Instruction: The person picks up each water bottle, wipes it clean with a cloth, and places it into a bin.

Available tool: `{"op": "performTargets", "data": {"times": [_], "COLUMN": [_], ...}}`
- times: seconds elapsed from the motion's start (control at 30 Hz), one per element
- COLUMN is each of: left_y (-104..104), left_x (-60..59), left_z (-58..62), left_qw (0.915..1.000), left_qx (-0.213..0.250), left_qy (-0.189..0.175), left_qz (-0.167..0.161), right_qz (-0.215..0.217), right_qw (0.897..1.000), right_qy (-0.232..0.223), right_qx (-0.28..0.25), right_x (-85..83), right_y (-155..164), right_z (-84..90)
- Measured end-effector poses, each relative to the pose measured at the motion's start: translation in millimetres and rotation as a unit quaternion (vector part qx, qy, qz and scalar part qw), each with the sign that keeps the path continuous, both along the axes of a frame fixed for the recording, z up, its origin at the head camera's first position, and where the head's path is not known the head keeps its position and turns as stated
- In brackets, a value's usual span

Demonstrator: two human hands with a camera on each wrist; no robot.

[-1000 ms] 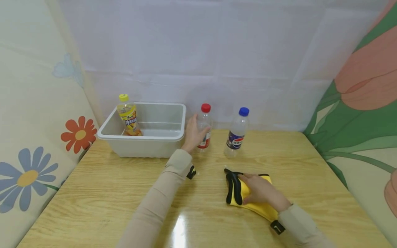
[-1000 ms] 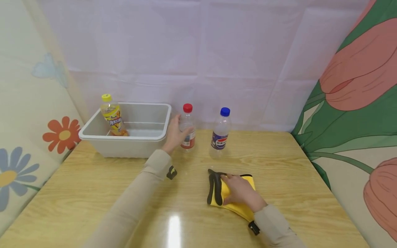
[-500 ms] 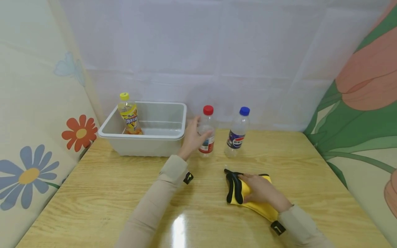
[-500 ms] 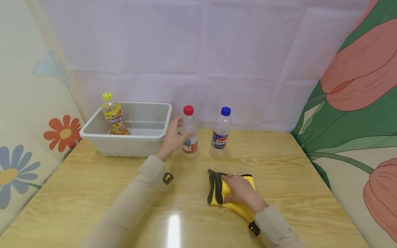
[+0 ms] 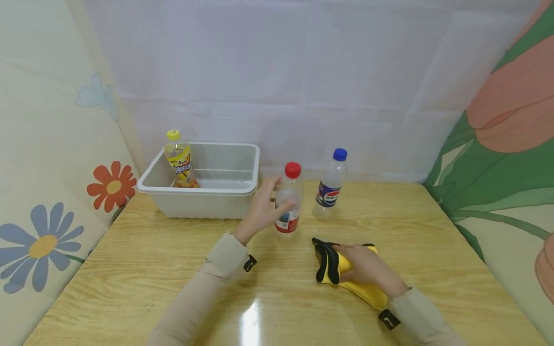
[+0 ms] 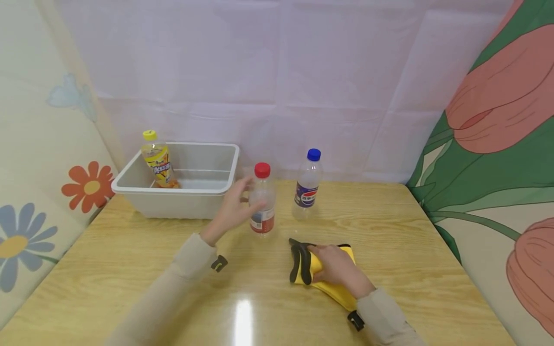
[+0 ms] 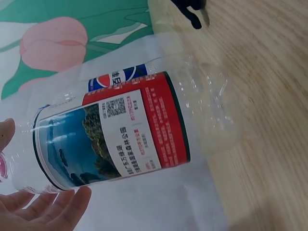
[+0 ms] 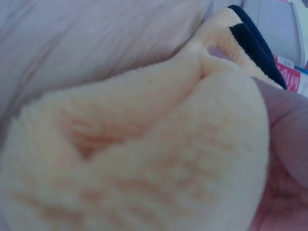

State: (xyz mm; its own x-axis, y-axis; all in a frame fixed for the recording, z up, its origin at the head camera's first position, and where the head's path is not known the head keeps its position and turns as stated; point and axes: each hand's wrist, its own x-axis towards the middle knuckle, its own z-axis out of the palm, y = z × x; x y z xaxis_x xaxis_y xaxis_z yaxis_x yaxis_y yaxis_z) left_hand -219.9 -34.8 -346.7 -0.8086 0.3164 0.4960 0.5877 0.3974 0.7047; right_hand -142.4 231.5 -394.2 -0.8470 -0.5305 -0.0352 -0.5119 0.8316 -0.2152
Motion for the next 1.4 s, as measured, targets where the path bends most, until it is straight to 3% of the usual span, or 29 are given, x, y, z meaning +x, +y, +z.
{"op": "performTargets", "data": {"times": [0.33, 0.73, 1.1, 1.4], "left_y": [-8.0, -13.3, -14.0, -16.3], "left_x": [25.3, 39.6, 41.7, 41.0], "left_z": [4.3, -1.5, -10.3, -15.4], "left_qw": [0.9989, 0.9965, 0.9956, 0.9949], "left_qx": [-0.025, -0.041, -0.024, -0.02], "left_qy": [-0.002, -0.011, -0.004, 0.0], "left_qz": [-0.039, -0.072, -0.091, -0.099], "right_qz": [-0.001, -0.036, -0.071, -0.069], "right_qw": [1.0, 0.999, 0.991, 0.98], "right_qy": [0.011, 0.017, 0.04, 0.058], "right_qx": [-0.002, -0.008, -0.103, -0.175], "right_x": [-0.6, -0.1, -0.1, -5.0], "right_y": [0.7, 1.7, 8.9, 12.0], "right_z": [-1.1, -2.8, 3.0, 15.1]}}
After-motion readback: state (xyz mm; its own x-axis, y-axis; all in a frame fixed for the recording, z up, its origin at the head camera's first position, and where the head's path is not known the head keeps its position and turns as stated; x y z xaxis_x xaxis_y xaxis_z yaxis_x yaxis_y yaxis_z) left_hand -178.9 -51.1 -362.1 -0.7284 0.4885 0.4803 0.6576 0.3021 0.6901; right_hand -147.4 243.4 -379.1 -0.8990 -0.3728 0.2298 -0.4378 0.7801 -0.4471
